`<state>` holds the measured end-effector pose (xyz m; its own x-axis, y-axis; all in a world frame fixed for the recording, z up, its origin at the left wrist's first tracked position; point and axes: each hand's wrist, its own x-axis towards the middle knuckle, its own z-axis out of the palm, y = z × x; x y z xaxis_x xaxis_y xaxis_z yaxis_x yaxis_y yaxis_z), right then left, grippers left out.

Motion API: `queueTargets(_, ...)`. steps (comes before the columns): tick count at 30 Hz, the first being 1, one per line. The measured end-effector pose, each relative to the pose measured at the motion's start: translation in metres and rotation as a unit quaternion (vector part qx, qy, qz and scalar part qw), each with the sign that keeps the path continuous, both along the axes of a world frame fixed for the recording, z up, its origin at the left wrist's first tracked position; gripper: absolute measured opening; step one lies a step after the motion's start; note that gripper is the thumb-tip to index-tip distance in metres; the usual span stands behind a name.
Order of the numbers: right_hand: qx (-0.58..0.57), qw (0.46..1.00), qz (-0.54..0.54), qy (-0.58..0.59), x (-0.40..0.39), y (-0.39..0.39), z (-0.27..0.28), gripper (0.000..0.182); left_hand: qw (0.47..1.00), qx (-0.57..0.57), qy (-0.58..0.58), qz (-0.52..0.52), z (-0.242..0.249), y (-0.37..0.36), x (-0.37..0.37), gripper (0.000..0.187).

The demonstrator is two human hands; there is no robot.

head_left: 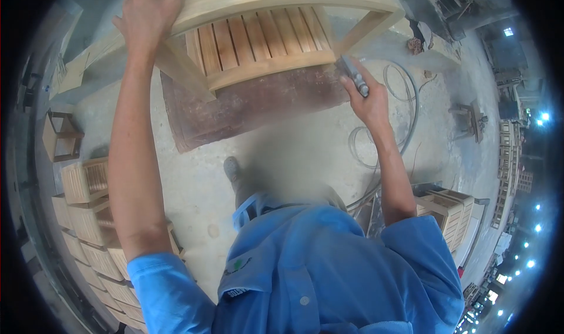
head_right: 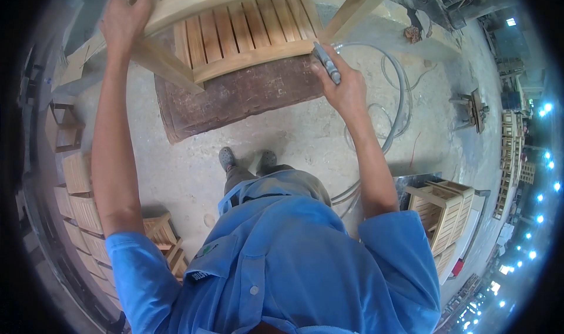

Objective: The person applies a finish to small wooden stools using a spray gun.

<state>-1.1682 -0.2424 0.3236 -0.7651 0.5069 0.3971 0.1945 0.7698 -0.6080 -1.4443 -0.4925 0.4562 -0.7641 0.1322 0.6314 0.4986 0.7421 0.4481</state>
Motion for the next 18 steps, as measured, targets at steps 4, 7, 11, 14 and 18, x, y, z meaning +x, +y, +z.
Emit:
queueTargets(4,-0.003,1.0,-0.007,0.0,-0.007,0.0,0.004,0.043,0.999,-0.029,0.012,0.016,0.002,0.001,-0.008,0.052)
queueTargets(7,0.024,0.999,-0.024,0.022,-0.038,0.005,0.014,0.045,0.998,-0.057,0.012,0.012,-0.027,-0.015,-0.044,0.068)
queueTargets(11,0.021,0.999,-0.03,0.039,-0.065,0.021,0.015,0.047,0.996,-0.089,0.02,0.021,-0.042,-0.014,-0.05,0.075)
queueTargets(14,0.032,0.999,-0.029,-0.007,-0.048,0.026,0.003,0.045,0.996,-0.083,0.017,0.023,-0.04,-0.01,-0.048,0.073)
queueTargets(18,-0.004,1.0,-0.01,-0.006,-0.008,0.015,-0.002,0.047,0.999,-0.053,0.008,-0.011,-0.039,-0.005,-0.045,0.073)
